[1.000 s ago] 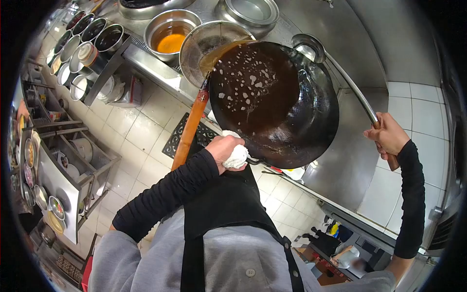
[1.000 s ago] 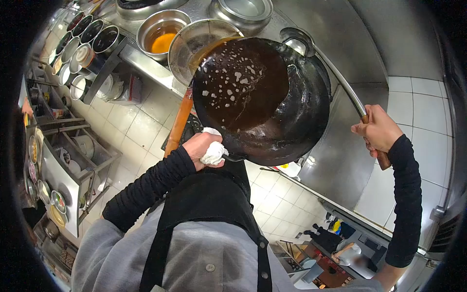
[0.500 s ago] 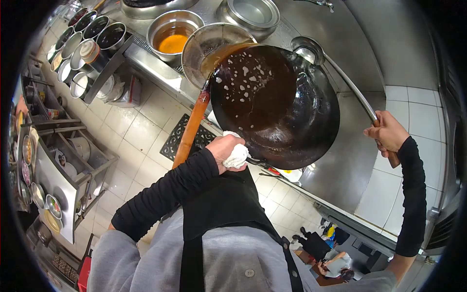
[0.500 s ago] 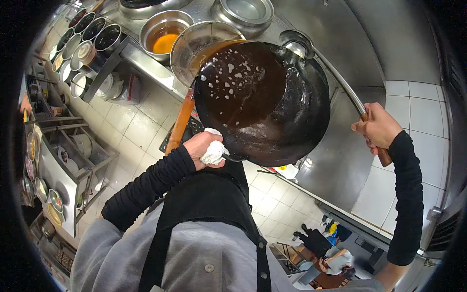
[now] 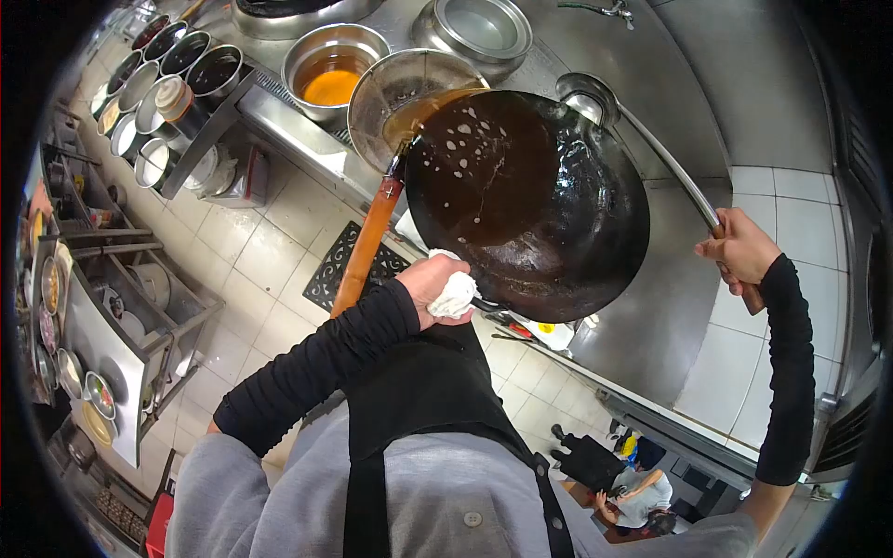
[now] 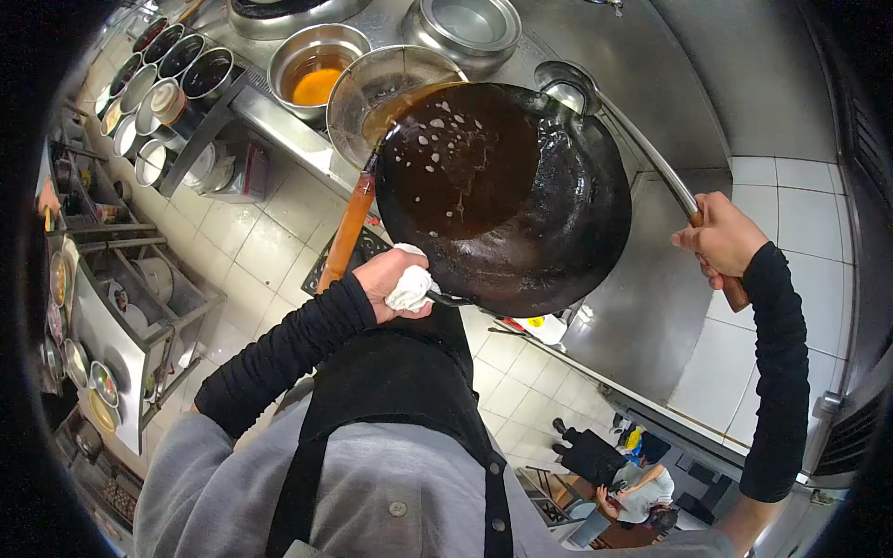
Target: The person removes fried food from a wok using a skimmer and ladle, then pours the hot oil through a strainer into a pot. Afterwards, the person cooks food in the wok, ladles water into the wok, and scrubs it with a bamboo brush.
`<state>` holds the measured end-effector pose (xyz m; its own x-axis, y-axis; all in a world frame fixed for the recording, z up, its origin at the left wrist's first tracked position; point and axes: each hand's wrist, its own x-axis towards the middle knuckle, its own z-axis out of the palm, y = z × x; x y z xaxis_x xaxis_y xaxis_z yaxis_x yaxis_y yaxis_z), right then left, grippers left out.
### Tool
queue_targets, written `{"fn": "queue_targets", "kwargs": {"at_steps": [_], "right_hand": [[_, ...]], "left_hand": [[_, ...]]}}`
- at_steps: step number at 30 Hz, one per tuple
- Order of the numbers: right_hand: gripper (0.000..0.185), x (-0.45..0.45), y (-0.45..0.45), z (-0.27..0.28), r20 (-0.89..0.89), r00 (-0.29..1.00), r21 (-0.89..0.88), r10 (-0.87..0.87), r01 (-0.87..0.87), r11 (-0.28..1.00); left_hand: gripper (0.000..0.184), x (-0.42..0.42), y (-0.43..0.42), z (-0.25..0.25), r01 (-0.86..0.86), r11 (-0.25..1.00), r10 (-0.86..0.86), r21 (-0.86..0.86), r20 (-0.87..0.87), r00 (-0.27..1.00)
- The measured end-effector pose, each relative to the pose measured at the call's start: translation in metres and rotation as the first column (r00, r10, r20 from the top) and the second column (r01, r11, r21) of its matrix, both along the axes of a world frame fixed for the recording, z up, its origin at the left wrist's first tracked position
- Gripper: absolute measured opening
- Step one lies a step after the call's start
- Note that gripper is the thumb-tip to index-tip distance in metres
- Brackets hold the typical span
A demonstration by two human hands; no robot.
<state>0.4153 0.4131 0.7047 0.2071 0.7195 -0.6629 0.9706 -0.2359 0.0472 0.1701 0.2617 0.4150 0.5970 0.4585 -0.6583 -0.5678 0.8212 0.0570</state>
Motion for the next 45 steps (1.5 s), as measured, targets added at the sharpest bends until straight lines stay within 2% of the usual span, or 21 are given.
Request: {"fn": "queue_targets", "kwargs": {"at_steps": [5,11,14,17,26,29,32,35,38,41,45], "right_hand": [[0.026,-0.005,0.000,0.001,0.038,0.999,0.030,0.010,-0.011,0.999],[0.027,-0.011,0.007,0.007,0.090,0.994,0.013,0.069,-0.070,0.997],[0.027,-0.012,0.011,0.009,0.080,0.994,0.003,0.076,-0.076,0.997],[0.026,-0.019,0.014,0.013,0.118,0.988,0.012,0.098,-0.100,0.995],[0.025,-0.025,0.030,0.025,0.168,0.973,-0.030,0.158,-0.155,0.987],[0.025,-0.028,0.038,0.030,0.176,0.969,-0.064,0.173,-0.164,0.984],[0.024,-0.028,0.046,0.033,0.206,0.960,-0.013,0.188,-0.190,0.982],[0.027,-0.035,0.055,0.037,0.242,0.950,-0.073,0.196,-0.184,0.980],[0.029,-0.042,0.061,0.044,0.267,0.948,0.016,0.174,-0.185,0.983],[0.031,-0.046,0.075,0.053,0.305,0.913,-0.042,0.271,-0.271,0.962],[0.029,-0.063,0.084,0.066,0.333,0.894,-0.031,0.300,-0.307,0.951]], "left_hand": [[0.009,0.001,0.001,0.002,0.007,1.000,-0.007,-0.004,-0.033,0.999],[0.009,-0.002,0.000,-0.002,0.012,1.000,-0.012,-0.001,0.044,0.999],[0.013,-0.004,-0.001,-0.009,0.020,0.999,-0.021,0.046,0.022,1.000],[0.009,-0.007,0.000,-0.004,-0.004,0.999,0.006,-0.038,0.039,0.999],[0.017,-0.016,0.001,-0.002,0.030,0.999,-0.029,-0.013,0.073,0.997],[0.018,-0.016,0.001,-0.008,0.023,1.000,-0.021,-0.010,0.145,0.989],[0.019,-0.020,0.005,0.000,0.014,0.999,-0.011,-0.032,0.102,0.995],[0.016,-0.021,0.006,0.002,-0.003,0.997,0.016,-0.076,0.164,0.986],[0.017,-0.021,0.007,-0.007,0.005,0.999,0.006,-0.041,0.259,0.966],[0.018,-0.021,0.009,-0.001,-0.032,0.996,0.057,-0.087,0.307,0.950],[0.018,-0.020,0.007,0.003,-0.077,0.987,0.126,-0.139,0.396,0.910]]}}
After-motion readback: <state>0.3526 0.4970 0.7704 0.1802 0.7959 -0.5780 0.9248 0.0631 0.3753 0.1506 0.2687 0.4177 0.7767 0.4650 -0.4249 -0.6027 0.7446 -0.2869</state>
